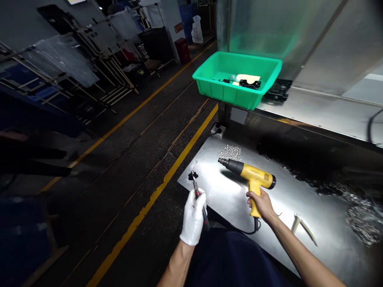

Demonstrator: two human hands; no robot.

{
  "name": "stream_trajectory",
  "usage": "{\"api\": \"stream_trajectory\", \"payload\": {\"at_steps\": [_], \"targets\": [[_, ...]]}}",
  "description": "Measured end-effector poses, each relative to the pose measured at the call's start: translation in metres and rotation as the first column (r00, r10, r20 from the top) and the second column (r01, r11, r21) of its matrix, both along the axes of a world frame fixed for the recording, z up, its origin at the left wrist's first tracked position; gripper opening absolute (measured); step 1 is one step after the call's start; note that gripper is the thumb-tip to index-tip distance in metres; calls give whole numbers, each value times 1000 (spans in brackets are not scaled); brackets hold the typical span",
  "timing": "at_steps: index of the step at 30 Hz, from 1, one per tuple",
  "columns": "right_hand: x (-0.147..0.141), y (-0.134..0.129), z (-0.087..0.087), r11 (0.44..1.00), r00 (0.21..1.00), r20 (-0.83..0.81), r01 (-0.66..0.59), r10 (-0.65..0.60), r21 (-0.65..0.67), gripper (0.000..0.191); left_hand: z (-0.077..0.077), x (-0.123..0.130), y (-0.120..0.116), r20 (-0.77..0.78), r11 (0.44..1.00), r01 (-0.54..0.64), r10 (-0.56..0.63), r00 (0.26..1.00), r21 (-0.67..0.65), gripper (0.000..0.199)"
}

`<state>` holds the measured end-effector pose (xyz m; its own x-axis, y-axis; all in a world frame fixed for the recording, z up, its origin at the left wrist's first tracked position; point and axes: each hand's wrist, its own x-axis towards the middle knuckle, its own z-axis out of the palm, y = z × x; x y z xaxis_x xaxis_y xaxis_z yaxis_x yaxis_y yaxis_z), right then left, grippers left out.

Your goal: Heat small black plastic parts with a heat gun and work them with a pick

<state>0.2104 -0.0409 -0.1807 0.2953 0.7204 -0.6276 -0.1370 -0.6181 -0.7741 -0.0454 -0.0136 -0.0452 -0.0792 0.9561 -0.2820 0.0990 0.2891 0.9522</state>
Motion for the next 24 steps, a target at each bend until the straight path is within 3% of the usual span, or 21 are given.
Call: {"api": "stream_trajectory", "payload": {"at_steps": [3, 5, 9, 13, 17, 20, 24], "targets": [[-39, 24, -34, 994, 996, 36, -82, 84, -74, 22, 3, -13, -1, 233, 992, 87, -64, 970, -93, 36], [-62, 38, -52, 985, 988, 73, -129, 138, -112, 25, 5, -22, 1, 281, 987, 126, -94, 955, -100, 37], [-91, 61, -77, 967, 952, 203, -201, 231, -158, 29, 8, -37, 7, 228, 974, 208, -183, 956, -89, 41], [-100, 75, -83, 942, 860, 390, -272, 330, -197, 32, 13, -46, 17, 69, 942, 328, -323, 944, -70, 43], [-94, 71, -74, 903, 734, 528, -379, 427, -203, 32, 15, -44, 24, -75, 907, 422, -421, 904, 0, 39], [-70, 49, -64, 889, 662, 615, -431, 429, -156, 32, 15, -37, 24, -137, 883, 467, -459, 878, 39, 37], [-11, -3, -57, 936, 575, 753, -319, 318, -152, 36, 13, -19, 16, -154, 853, 518, -504, 850, 63, 32]]}}
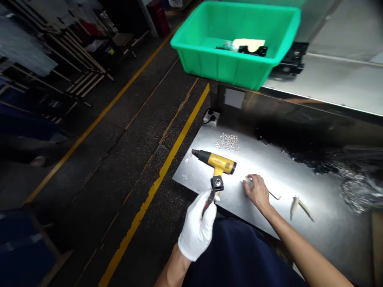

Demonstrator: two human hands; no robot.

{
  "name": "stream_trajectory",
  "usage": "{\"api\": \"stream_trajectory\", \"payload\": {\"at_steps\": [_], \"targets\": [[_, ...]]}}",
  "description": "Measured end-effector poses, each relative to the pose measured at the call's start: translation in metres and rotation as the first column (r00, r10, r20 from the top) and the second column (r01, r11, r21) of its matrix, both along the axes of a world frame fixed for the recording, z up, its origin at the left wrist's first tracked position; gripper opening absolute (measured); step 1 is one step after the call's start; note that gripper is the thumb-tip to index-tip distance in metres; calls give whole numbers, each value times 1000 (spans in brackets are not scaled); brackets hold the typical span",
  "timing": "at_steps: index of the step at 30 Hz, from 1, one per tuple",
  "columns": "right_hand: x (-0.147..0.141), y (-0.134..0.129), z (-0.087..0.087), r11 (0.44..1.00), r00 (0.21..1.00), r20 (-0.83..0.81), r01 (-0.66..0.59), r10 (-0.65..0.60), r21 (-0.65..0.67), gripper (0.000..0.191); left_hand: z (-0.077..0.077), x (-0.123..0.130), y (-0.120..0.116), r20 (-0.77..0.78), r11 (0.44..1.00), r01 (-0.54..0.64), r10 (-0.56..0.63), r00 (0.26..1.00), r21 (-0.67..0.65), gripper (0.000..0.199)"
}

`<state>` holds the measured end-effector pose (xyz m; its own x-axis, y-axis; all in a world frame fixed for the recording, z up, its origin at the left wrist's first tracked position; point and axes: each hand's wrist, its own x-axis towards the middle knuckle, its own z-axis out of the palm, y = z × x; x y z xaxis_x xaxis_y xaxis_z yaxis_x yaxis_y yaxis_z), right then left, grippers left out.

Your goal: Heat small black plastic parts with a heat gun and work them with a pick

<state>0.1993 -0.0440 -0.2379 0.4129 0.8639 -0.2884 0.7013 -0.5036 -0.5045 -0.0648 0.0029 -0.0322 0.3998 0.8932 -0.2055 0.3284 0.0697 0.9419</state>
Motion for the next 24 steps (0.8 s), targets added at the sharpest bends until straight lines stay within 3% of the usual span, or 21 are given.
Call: {"api": "stream_trajectory", "payload": {"at_steps": [5, 9, 12, 15, 18, 22, 24], "targets": [[52, -49, -4, 995, 994, 52, 101, -99, -27, 31, -1, 32, -15, -38, 1000, 26, -25, 999, 13, 31], [62, -51, -4, 989, 987, -68, 145, -146, -10, 28, 6, 55, -26, -85, 993, 92, -86, 993, 72, 29], [70, -48, 16, 981, 963, -197, 192, -184, 26, 28, 14, 67, -31, -112, 976, 146, -129, 985, 159, 27], [89, -49, 62, 969, 932, -309, 228, -188, 99, 30, 21, 74, -33, -145, 950, 208, -178, 973, 233, 29], [110, -53, 133, 958, 915, -390, 195, -100, 211, 36, 27, 79, -32, -200, 915, 289, -239, 950, 283, 28], [124, -65, 226, 941, 882, -434, -28, 182, 337, 29, 33, 81, -30, -284, 859, 386, -298, 911, 338, 27], [123, -73, 257, 849, 861, -312, -224, 403, 479, 33, 35, 81, -29, -312, 833, 418, -314, 897, 362, 29]]}}
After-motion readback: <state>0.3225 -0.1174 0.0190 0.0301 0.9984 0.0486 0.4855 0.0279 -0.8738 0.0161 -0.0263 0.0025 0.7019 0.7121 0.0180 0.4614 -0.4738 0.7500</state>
